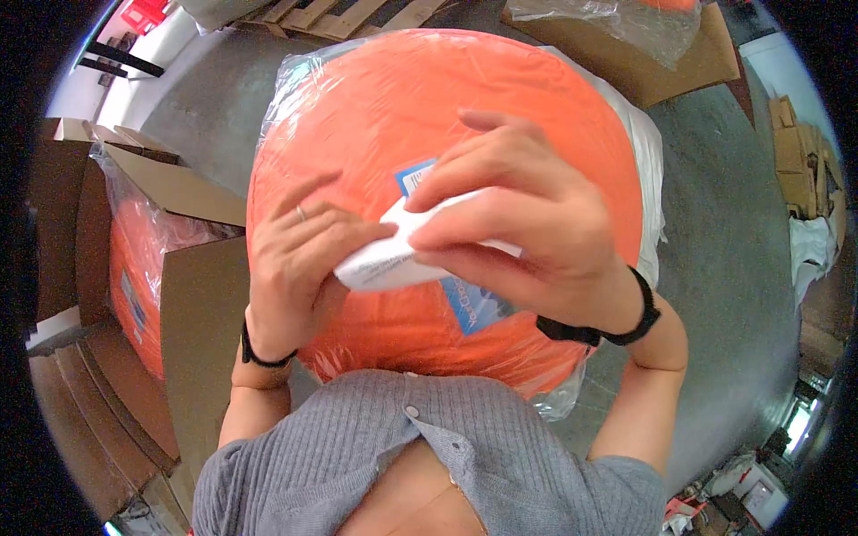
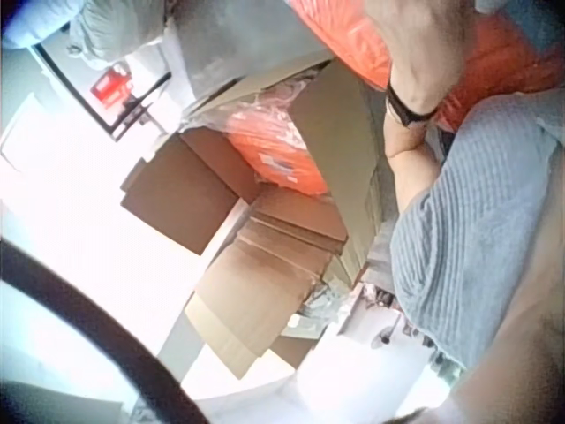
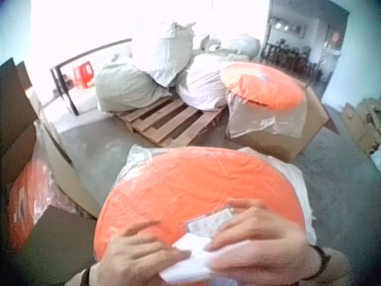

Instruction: The person repeatedly picks up large, orange, plastic-wrapped circular items from a white sack on the floor. They place each item into a cardboard box, then remove it and return it to the sack, repeating this cycle multiple times.

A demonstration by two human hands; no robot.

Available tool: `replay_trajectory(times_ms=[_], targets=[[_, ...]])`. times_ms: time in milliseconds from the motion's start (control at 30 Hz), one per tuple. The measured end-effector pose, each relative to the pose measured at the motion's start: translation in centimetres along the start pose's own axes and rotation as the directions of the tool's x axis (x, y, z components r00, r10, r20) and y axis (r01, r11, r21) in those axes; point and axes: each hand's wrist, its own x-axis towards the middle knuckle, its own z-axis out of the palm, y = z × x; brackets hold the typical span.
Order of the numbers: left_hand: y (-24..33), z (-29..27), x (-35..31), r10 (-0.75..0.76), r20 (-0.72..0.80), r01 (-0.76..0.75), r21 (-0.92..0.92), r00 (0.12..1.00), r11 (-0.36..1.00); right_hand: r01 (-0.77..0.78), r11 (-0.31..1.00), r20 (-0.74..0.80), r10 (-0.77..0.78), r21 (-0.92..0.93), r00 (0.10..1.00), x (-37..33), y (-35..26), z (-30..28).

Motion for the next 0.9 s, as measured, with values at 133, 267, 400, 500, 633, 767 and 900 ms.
replay_trajectory(times_ms=[133, 267, 400, 500, 633, 767, 900], targets=[[1.1, -1.9, -1.0, 0.013, 0.226, 0.07, -0.353, 0.974, 0.933, -0.195, 0.918, -0.359, 0.321, 0.344, 0.876, -1.0, 0.8, -3.6], [0.1, -0.7, 0.2, -0.06, 0.29, 0.155, -0.32, 0.955, 0.934, -0.489, 0.743, -0.161, 0.61, 0.457, 0.776, -0.2, 5.3, -3.3], [-2.6, 2.0, 0.3, -0.004, 0.384, -0.024, 0.07, 0.923, 0.997, -0.633, 0.655, 0.073, 0.669, 0.412, 0.74, 0.9, 8.8, 0.8], [-2.2, 1.7, -0.2, -0.009, 0.453, 0.033, -0.044, 0.892, 0.998, -0.695, 0.619, 0.175, 0.688, 0.365, 0.704, 1.9, 9.6, 2.5], [-2.1, 1.1, 0.7, -0.112, 0.385, 0.114, 0.019, 0.916, 0.993, -0.68, 0.673, 0.209, 0.649, 0.291, 0.731, 2.1, 10.6, 4.6], [-2.8, 2.1, 0.8, -0.121, 0.29, 0.096, 0.097, 0.949, 0.991, -0.565, 0.822, 0.129, 0.554, 0.067, 0.822, 2.4, 11.2, 6.2], [-4.4, 2.8, 0.5, -0.122, 0.344, 0.062, 0.182, 0.931, 0.981, -0.418, 0.822, 0.05, 0.471, -0.387, 0.881, 2.3, 11.4, 6.3]])
